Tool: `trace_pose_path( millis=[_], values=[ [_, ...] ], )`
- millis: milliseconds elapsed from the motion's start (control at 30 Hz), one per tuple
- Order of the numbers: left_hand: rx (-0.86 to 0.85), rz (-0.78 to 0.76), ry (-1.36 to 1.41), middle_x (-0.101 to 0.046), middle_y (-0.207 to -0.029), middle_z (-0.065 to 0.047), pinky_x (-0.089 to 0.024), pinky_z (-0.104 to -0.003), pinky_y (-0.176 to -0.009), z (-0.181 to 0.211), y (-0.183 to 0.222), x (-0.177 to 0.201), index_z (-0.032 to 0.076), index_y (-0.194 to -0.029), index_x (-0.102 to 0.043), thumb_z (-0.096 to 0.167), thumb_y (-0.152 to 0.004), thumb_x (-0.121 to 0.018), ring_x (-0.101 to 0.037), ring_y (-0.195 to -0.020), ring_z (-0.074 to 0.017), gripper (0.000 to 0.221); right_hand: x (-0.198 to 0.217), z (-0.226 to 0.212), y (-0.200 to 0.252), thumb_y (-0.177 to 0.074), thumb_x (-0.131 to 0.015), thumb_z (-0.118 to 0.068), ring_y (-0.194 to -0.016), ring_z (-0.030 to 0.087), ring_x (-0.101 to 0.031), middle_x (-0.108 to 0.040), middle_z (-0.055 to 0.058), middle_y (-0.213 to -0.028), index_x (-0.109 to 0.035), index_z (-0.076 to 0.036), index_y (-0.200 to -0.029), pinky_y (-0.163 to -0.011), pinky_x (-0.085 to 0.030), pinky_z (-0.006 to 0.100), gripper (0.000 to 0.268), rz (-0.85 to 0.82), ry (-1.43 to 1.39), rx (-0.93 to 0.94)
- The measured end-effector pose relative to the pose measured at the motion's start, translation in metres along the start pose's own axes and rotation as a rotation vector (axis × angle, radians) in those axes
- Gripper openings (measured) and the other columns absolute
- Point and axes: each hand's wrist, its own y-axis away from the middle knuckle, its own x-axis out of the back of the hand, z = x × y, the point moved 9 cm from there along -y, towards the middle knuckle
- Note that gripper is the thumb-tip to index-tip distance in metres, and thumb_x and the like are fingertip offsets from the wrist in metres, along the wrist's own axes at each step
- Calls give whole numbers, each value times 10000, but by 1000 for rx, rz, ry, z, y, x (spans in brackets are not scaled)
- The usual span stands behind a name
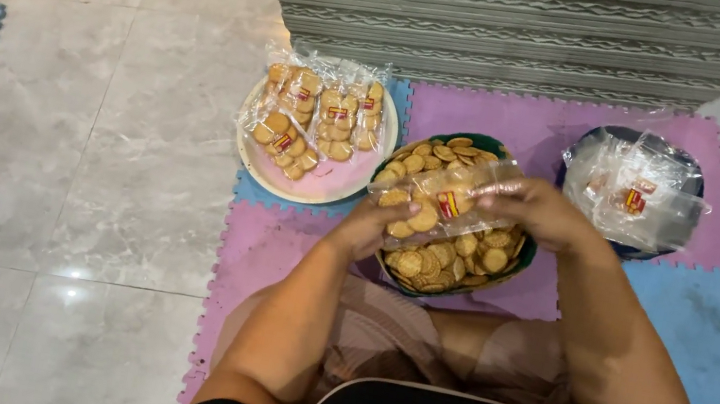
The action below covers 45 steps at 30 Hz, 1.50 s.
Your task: The person picks up small, round biscuits from a green basket and places them into clear plastic bags by hand. They handle the biscuits one or two at a time and place the filled bags onto a white tray.
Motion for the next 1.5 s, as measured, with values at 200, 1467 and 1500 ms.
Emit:
trace_pose_path(
  millis=[200, 1467, 1500],
  values=[
    [-31, 36, 144, -724, -1096, -252, -618, -583, -777, -18, -37, 43, -39, -1209, -664, 52, -761, -878, -733, -969, -396, 505, 112, 11, -18, -909, -774, 24, -855, 218, -716, -639, 80, -942, -663, -67, -1055, -747, -659, 362, 205, 443, -259, 266],
    [20, 27, -40, -729, -921, -267, -634, -549, -658, 16, 1, 1, -129, -1074, -683, 64, -745, -888, -752, -785, -380, 433, -34, 6, 0, -808, -853, -101, -847, 194, -641, -738, 151, -1016, -715, 57, -1229, -723, -581, 348, 471, -209, 173, -50],
    [18, 28, -33, -730, -929, -266, -633, -555, -662, 15, 2, 0, -128, -1075, -684, 61, -735, -895, -751, -785, -381, 442, -35, 13, -2, -808, -859, -97, -817, 157, -661, -763, 127, -994, -749, 12, -1211, -688, -593, 305, 431, -247, 180, -45]
  ],
)
